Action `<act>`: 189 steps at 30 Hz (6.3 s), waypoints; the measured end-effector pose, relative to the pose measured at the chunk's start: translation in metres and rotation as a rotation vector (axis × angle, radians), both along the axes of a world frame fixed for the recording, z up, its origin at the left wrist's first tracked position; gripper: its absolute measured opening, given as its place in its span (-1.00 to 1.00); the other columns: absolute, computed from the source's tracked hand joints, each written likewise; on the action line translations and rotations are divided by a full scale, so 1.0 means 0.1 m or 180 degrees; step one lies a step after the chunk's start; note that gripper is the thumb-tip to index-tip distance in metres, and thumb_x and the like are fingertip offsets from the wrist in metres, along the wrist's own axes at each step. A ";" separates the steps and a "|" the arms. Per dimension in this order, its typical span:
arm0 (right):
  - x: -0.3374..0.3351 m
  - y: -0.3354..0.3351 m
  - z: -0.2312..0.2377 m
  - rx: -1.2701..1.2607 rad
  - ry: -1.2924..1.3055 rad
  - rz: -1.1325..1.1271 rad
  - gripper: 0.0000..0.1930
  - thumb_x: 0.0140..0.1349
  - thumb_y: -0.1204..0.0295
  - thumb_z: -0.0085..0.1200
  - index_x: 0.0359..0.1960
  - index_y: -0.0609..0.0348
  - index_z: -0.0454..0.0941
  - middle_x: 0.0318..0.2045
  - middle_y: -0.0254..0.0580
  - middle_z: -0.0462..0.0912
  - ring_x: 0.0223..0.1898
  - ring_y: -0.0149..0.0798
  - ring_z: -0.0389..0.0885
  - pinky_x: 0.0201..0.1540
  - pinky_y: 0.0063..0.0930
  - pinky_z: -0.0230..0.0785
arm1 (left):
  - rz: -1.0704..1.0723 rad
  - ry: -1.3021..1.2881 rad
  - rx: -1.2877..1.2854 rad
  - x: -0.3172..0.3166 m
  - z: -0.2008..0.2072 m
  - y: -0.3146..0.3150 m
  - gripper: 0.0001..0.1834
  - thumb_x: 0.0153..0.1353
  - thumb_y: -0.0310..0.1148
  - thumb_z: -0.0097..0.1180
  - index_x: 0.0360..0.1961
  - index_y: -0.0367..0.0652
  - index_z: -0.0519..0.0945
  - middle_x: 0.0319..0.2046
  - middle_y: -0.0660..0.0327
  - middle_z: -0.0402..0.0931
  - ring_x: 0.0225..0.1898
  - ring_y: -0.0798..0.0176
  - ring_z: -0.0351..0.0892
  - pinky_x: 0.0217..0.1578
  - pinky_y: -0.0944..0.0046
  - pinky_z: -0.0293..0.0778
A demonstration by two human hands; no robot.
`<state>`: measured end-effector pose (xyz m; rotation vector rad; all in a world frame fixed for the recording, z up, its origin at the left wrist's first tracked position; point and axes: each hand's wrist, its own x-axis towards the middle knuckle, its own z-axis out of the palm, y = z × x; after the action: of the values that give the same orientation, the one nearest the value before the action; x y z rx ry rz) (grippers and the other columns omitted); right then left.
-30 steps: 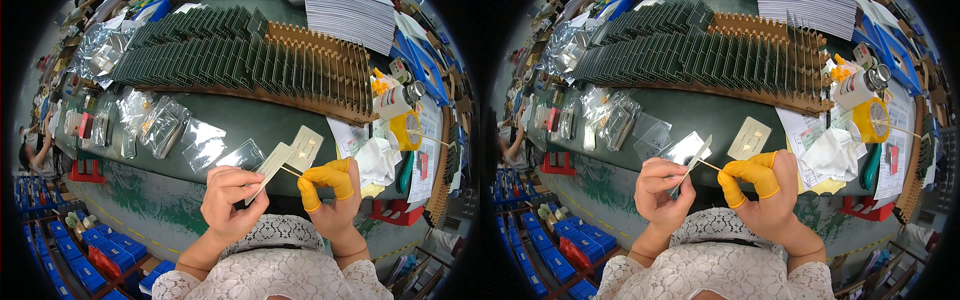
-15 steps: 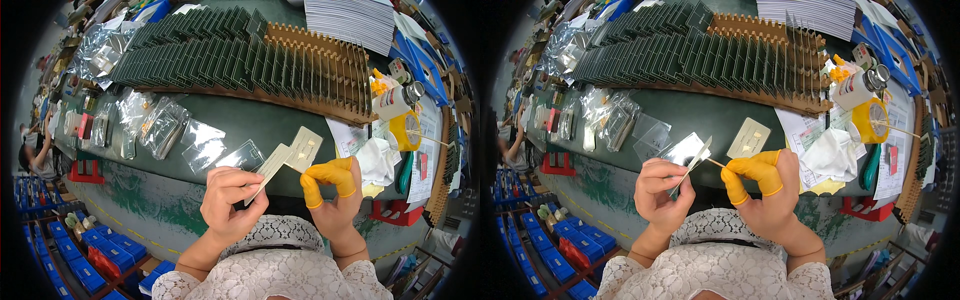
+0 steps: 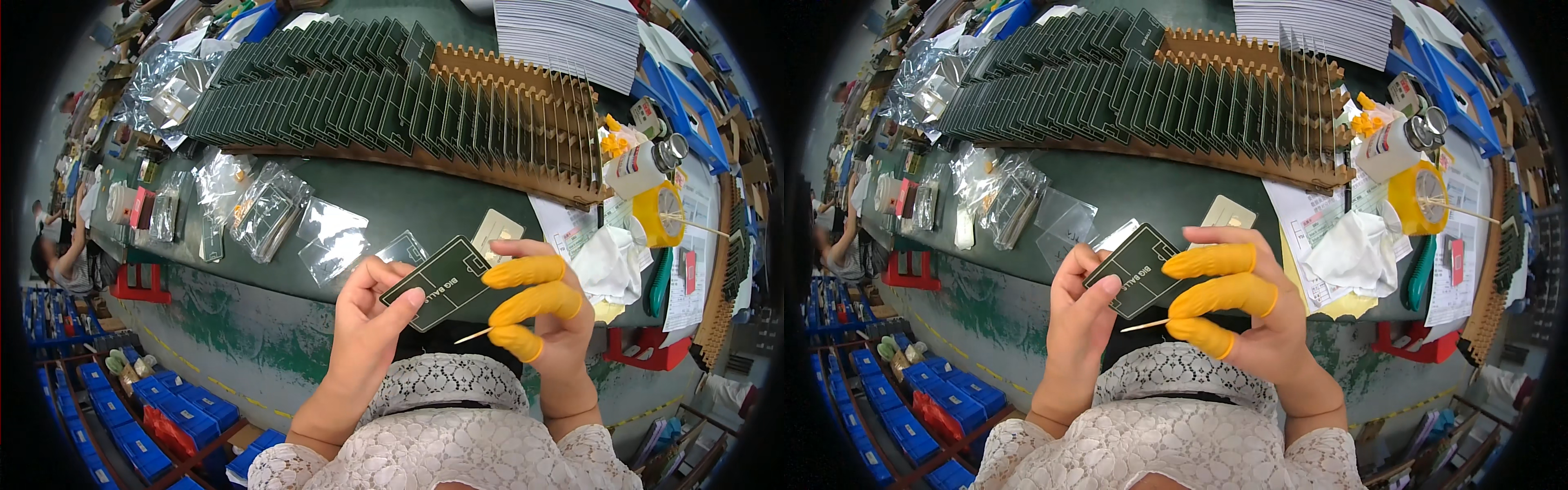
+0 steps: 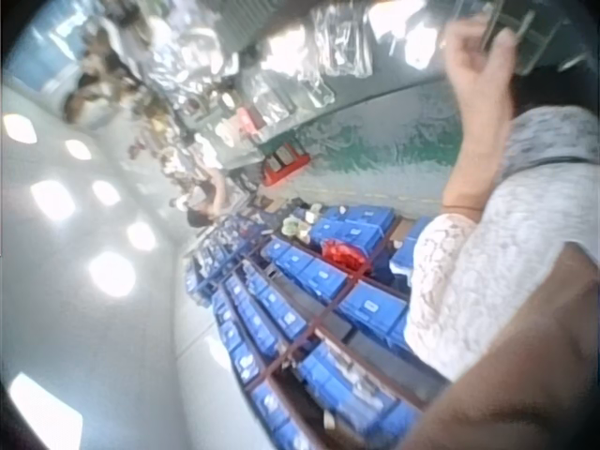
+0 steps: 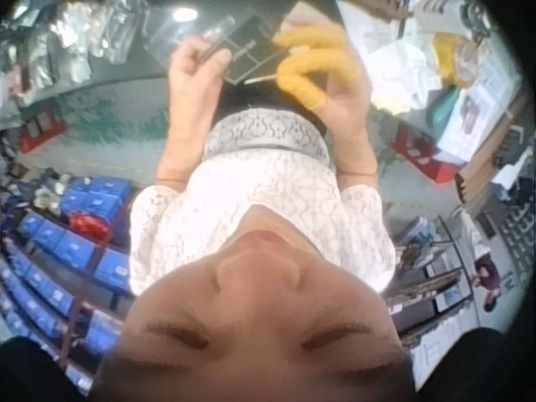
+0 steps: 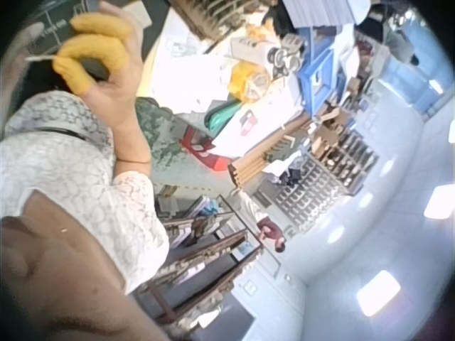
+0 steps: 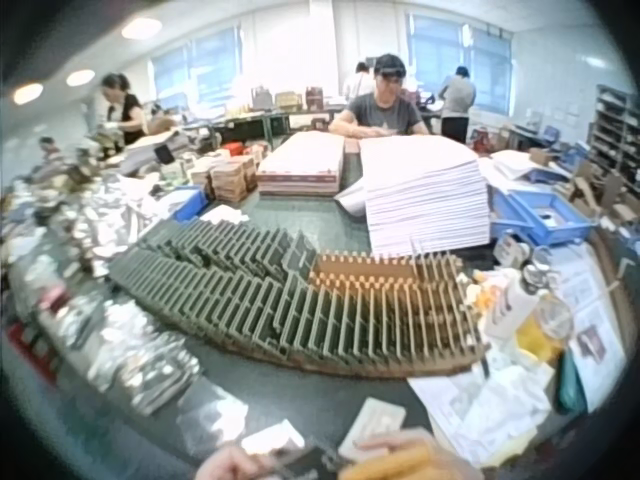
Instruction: The person uses a wooden stick to scrape residue from the surface of small green circuit boards. They then wipe the boards with a white cloth to remove debris. The person handles the boards one at a time, flipping them over to clean different sides.
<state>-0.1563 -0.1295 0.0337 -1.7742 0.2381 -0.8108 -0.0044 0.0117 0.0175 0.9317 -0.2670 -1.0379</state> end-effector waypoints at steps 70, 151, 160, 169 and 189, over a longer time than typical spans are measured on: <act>-0.24 -0.11 -0.45 -0.2221 0.1852 -0.1452 -0.80 -0.02 0.49 0.34 -0.35 0.18 0.59 -0.40 -0.22 0.45 -0.35 -0.10 0.37 -0.24 -0.25 0.15 | 0.1036 -0.3424 0.0637 0.00 -0.02 -0.06 -0.77 -0.04 -0.71 0.30 -0.38 -0.24 0.55 -0.33 0.15 0.60 -0.31 0.27 0.58 -0.24 0.33 0.47; 0.02 0.33 -0.05 -0.1768 0.0610 -0.1254 -0.65 -0.06 0.44 0.47 -0.19 -0.02 0.65 -0.36 -0.33 0.47 -0.38 -0.19 0.36 -0.33 -0.37 0.21 | 0.1028 -0.4832 0.0550 0.00 -0.02 -0.12 -0.67 -0.16 -0.70 0.35 -0.31 -0.24 0.58 -0.34 0.13 0.61 -0.35 0.13 0.57 -0.30 0.27 0.44; 0.03 0.33 -0.03 -0.1613 0.0593 -0.1167 -0.67 -0.05 0.44 0.46 -0.21 0.00 0.65 -0.37 -0.31 0.49 -0.38 -0.19 0.37 -0.32 -0.36 0.21 | 0.1109 -0.4824 0.0521 -0.02 -0.02 -0.12 -0.67 -0.15 -0.73 0.35 -0.34 -0.23 0.56 -0.32 0.13 0.62 -0.32 0.13 0.60 -0.30 0.28 0.47; 0.03 0.33 -0.04 -0.1548 0.0606 -0.1138 -0.67 -0.06 0.44 0.46 -0.21 0.00 0.65 -0.37 -0.31 0.49 -0.37 -0.18 0.37 -0.32 -0.36 0.21 | 0.1135 -0.4837 0.0502 -0.02 -0.03 -0.11 -0.66 -0.16 -0.73 0.36 -0.33 -0.24 0.56 -0.32 0.12 0.62 -0.31 0.13 0.61 -0.30 0.29 0.47; 0.04 0.34 -0.04 -0.1640 0.0611 -0.1170 -0.65 -0.09 0.44 0.49 -0.21 -0.03 0.66 -0.36 -0.34 0.49 -0.37 -0.20 0.36 -0.33 -0.37 0.20 | 0.1184 -0.4744 0.0408 -0.03 -0.05 -0.10 -0.63 -0.21 -0.67 0.39 -0.31 -0.24 0.57 -0.31 0.13 0.63 -0.30 0.11 0.61 -0.23 0.19 0.46</act>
<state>-0.1527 -0.0957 0.0297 -2.3387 0.5309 -1.0259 -0.0069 0.0016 0.0122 1.6620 -1.1985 0.1600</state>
